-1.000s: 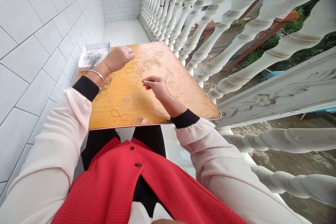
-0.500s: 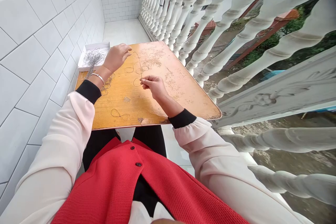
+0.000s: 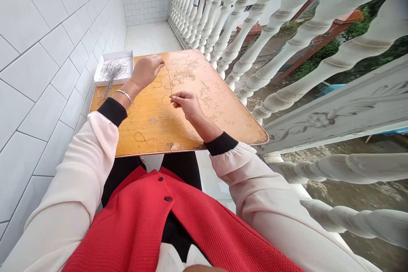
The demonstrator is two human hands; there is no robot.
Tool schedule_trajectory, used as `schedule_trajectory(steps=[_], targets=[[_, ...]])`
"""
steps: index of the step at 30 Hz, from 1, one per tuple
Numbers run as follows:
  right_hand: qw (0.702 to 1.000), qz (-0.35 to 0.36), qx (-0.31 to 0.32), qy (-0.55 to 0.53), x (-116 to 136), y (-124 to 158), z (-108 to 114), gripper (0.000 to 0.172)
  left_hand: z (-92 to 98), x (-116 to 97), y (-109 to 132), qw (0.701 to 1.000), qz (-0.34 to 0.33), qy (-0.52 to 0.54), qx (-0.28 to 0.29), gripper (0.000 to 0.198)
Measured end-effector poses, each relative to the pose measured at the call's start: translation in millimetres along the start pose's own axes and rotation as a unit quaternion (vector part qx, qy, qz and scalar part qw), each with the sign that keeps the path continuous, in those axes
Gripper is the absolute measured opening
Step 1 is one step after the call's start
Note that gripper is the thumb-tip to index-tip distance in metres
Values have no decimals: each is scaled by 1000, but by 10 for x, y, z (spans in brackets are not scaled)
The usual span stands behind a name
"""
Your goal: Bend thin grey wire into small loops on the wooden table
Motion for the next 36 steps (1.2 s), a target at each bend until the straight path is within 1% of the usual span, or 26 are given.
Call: schedule_trajectory(steps=[2, 4, 9, 13, 17, 21, 24, 28, 33, 36], targets=[[1000, 3, 5, 3, -12, -3, -8, 15, 4, 11, -10, 1000, -8, 19, -11, 15], [1000, 3, 9, 4, -26, -7, -14, 15, 1, 8, -15, 1000, -14, 25, -10, 14], [1000, 4, 8, -5, -37, -6, -5, 15, 29, -50, -8, 1000, -17, 22, 11, 17], [1000, 4, 10, -10, -52, 3, -12, 14, 40, -100, -9, 999, -5, 30, 33, 17], [1000, 4, 8, -7, -76, 5, -17, 14, 35, -128, -10, 999, 6, 30, 40, 18], [1000, 10, 8, -3, -84, -3, -31, 14, 14, -169, 9, 999, -9, 28, 46, 17], [1000, 18, 5, 2, -88, -8, -47, 13, 17, -206, 25, 999, -17, 18, 39, 18], [999, 30, -3, 15, -70, 26, -92, 12, 31, -235, 30, 999, -5, 34, 14, 17], [999, 28, -10, 39, -42, 99, -184, 13, -80, -228, 34, 1000, 4, 23, 15, 21], [999, 26, -13, 34, -33, 117, -210, 15, -128, -176, 45, 1000, 5, -3, 1, 19]])
Point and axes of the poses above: each hand's wrist, its own y-axis away from the middle knuckle, its own z-axis out of the back of the hand, x = y × z, the point moved 10 cm from there along -y, towards the middle knuckle, and after that the axes turned 3 degrees about y, right-handed, at the moved point
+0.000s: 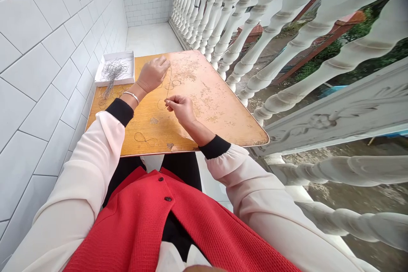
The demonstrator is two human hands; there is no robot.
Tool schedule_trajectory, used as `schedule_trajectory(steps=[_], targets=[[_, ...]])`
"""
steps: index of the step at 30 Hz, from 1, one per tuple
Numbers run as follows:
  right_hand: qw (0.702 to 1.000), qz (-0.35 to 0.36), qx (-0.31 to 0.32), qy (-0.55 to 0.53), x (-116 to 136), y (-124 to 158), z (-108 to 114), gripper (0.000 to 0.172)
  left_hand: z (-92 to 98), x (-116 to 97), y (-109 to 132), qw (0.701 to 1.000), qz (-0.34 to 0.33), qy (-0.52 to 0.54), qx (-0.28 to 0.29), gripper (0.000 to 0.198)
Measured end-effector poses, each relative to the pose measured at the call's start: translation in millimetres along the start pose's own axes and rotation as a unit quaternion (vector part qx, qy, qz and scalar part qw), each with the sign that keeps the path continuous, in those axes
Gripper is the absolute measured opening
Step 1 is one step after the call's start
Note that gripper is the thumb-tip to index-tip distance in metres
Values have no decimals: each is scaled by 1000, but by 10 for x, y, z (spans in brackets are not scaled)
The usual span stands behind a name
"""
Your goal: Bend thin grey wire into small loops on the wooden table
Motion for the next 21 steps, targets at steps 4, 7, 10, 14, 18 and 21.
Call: schedule_trajectory(steps=[4, 7, 10, 14, 18, 21], targets=[[1000, -11, -5, -28, -16, -14, 40, 17, 15, 95, 22, 1000, 8, -9, -21, 21], [999, -10, -7, -38, 5, -40, 83, 17, 77, 139, 55, 998, 20, 50, -42, 23], [999, -6, -7, -36, 39, -58, 96, 16, 127, 219, 103, 984, 71, 148, -72, 27], [999, -16, -7, -32, 34, -58, 92, 18, 121, 297, 142, 959, 142, 231, -83, 29], [999, -22, -12, -39, 0, -49, 110, 20, 103, 291, 116, 952, 162, 255, -59, 20], [999, -20, -11, -34, -19, -51, 112, 19, 64, 244, 90, 957, 150, 248, -31, 8]])
Point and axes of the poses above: each hand's wrist, its own y-axis away from the middle knuckle, its own z-axis out of the back of the hand, x = y × z, the point moved 10 cm from there along -y, towards the middle knuckle, and after that the axes turned 3 degrees about y, right-handed, at the moved point
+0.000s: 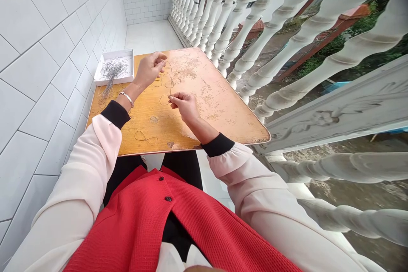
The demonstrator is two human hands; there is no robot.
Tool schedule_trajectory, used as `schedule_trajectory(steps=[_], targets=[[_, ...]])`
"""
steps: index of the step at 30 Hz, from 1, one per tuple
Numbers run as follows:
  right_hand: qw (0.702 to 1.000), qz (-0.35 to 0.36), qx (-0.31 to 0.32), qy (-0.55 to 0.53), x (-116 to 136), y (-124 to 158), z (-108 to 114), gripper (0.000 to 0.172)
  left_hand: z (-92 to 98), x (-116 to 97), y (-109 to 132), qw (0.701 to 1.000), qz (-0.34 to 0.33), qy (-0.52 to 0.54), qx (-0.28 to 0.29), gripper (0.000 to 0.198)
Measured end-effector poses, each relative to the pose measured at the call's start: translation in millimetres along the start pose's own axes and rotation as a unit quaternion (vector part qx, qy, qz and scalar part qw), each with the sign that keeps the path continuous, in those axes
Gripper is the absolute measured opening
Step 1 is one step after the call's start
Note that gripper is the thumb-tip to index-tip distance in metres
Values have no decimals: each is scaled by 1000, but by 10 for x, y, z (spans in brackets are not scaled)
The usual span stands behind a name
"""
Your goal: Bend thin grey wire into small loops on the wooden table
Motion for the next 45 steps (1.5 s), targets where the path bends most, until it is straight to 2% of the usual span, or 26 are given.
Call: schedule_trajectory(steps=[4, 10, 16, 21, 28, 35, 37, 39, 41, 43, 45], targets=[[1000, -3, 1, 5, -27, -10, -7, 20, -60, -20, 1, 999, -23, -30, 15, 10], [1000, -4, 4, 11, -65, -44, 31, 19, -33, -128, -49, 990, -99, -91, 48, 22], [1000, 3, 3, 23, -19, -25, 77, 18, 21, -269, -158, 956, -159, -213, 127, 26], [1000, 6, 5, 30, 50, 4, 57, 21, 0, -310, -197, 922, -211, -291, 145, 28], [999, 0, 3, 46, 54, 2, 53, 20, -35, -237, -165, 915, -191, -336, 118, 35], [999, -10, -5, 52, -37, -83, 164, 17, -44, -280, -192, 901, -197, -325, 209, 34], [999, -8, -2, 48, -18, -81, 143, 19, 36, -309, -224, 909, -188, -323, 185, 31], [999, -11, -7, 38, 0, -68, 128, 22, 221, -325, -273, 943, -156, -275, 101, 24], [999, -12, -18, 27, 18, -61, 132, 23, 407, -239, -274, 976, -97, -194, 9, 19], [999, -10, -31, 24, 31, -81, 158, 22, 443, -101, -214, 989, -46, -135, -32, 20], [999, -11, -44, 28, 30, -135, 212, 20, 371, 9, -128, 994, -15, -101, -38, 20]])
Point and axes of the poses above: each hand's wrist, its own y-axis away from the middle knuckle, its own z-axis out of the back of the hand, x = y × z, the point moved 10 cm from there along -y, towards the middle knuckle, and after that the axes turned 3 degrees about y, right-handed, at the moved point
